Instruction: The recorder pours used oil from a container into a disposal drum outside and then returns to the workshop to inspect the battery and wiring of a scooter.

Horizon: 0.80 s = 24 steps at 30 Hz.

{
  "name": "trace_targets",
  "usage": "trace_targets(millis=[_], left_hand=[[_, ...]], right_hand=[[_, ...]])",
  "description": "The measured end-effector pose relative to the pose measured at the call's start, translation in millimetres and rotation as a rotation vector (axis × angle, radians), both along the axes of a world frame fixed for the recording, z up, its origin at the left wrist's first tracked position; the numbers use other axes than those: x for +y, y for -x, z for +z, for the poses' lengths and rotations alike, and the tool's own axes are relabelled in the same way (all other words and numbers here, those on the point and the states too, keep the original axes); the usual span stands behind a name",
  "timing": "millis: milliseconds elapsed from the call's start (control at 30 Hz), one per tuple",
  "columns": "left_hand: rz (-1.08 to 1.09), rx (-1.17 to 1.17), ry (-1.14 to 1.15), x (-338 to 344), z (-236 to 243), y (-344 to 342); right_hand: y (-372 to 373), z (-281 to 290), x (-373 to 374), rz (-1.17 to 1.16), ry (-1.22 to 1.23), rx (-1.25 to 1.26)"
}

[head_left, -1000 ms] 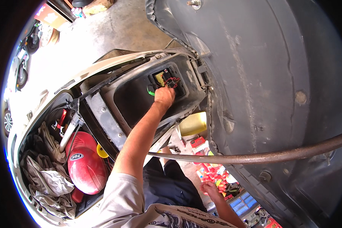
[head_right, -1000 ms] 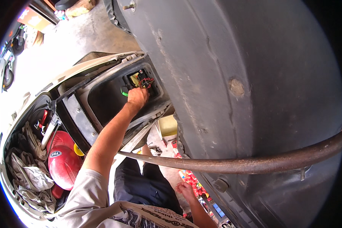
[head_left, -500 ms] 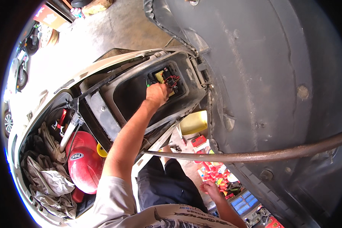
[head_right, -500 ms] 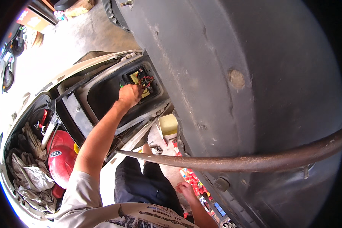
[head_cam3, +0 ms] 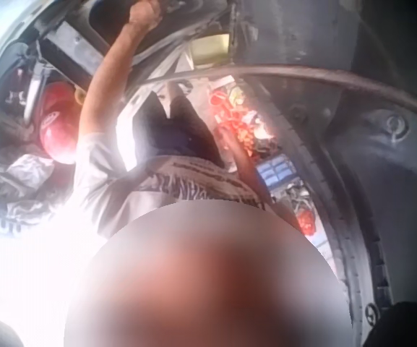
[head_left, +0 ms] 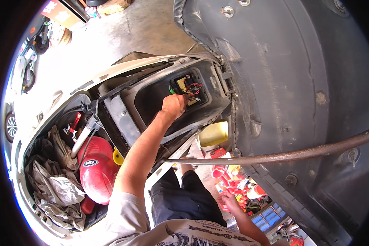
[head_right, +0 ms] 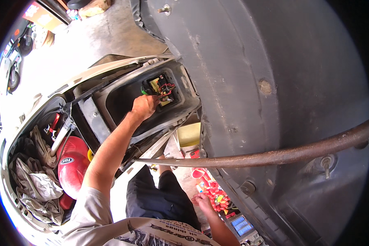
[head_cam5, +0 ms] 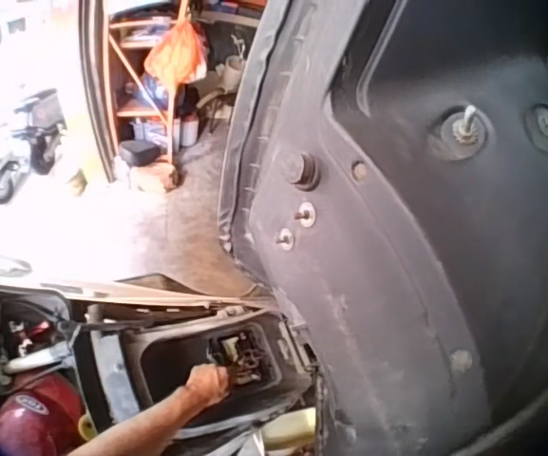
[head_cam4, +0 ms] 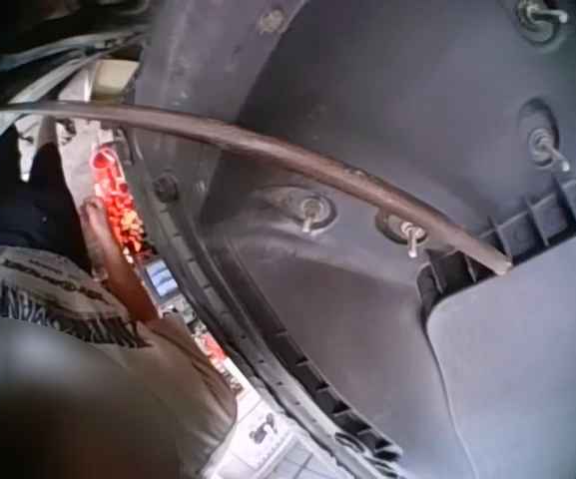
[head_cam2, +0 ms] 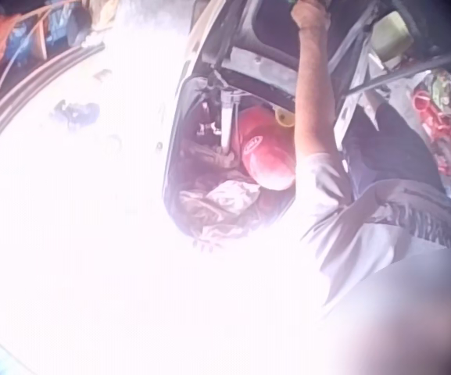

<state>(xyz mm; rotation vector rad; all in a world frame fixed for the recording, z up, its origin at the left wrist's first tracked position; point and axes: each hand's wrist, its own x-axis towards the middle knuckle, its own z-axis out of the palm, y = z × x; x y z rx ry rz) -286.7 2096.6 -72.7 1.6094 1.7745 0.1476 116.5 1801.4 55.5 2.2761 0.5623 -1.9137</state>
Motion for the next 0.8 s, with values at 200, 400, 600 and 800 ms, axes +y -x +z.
trace_targets(millis=[200, 400, 600, 800], left_hand=[[0.048, -0.042, -0.019, -12, 4, 11], [0.098, -0.057, 0.015, -18, 9, 12], [0.158, -0.034, 0.067, -21, 14, 14], [0.408, -0.069, 0.089, -23, 13, 11]], right_hand=[[4, -7, 2, 0.03, 0.048, 0.009], [4, -10, 4, 0.044, 0.018, 0.06], [20, 0, 13, 0.096, 0.014, 0.037], [17, -5, 13, 0.109, 0.016, 0.041]])
